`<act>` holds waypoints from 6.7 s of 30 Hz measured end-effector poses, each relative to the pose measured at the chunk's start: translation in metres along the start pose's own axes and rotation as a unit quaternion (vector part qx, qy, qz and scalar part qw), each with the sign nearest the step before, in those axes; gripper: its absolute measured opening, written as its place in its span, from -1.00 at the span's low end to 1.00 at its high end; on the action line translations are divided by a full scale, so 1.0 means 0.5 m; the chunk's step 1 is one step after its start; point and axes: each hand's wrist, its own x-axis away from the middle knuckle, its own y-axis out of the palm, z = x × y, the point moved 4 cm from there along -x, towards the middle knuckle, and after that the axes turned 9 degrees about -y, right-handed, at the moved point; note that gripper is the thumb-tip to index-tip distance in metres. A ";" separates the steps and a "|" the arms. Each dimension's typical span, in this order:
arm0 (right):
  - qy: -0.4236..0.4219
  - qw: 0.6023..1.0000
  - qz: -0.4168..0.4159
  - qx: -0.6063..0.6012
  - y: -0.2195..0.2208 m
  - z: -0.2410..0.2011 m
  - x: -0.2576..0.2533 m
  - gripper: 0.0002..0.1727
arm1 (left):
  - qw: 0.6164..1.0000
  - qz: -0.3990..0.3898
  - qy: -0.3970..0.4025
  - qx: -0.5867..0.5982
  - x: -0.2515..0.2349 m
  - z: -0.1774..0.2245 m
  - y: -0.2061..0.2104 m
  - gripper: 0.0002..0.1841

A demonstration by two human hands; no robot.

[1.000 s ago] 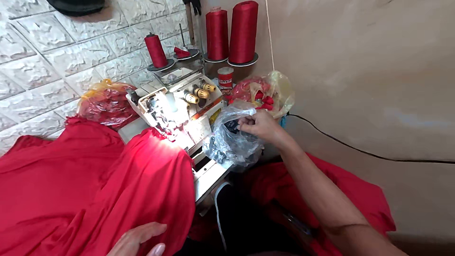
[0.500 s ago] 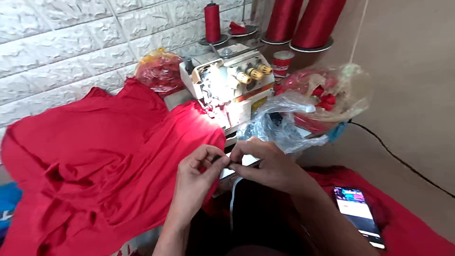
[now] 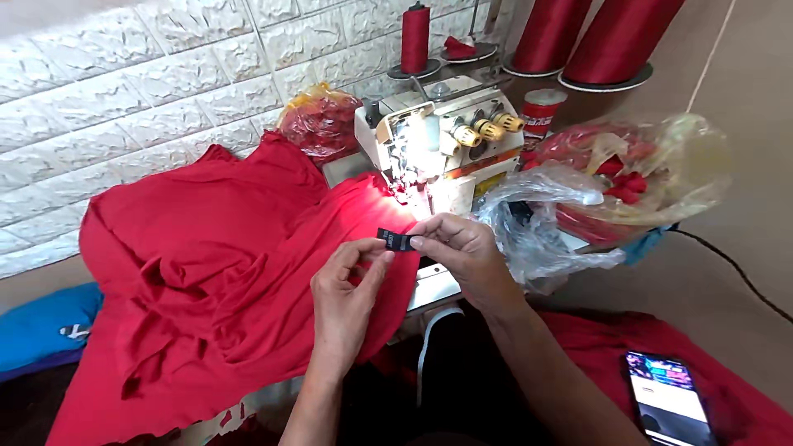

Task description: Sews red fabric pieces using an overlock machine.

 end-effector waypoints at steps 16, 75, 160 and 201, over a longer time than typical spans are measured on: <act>-0.043 0.995 0.003 0.087 0.022 -0.001 -0.039 -0.87 | 0.979 -0.056 -0.127 0.150 -0.074 0.035 0.031 -0.92; 0.048 0.983 0.028 0.176 -0.043 0.054 0.040 -0.86 | 0.981 -0.065 0.034 -0.181 -0.183 -0.010 0.005 -0.82; -0.134 0.891 0.051 0.431 -0.013 0.070 -0.023 -0.68 | 0.911 -0.058 0.270 -0.305 -0.146 -0.049 0.091 -0.75; -0.007 0.867 0.051 0.496 -0.042 0.012 0.013 -0.42 | 0.909 -0.398 -0.008 -0.120 -0.078 -0.002 0.092 -0.74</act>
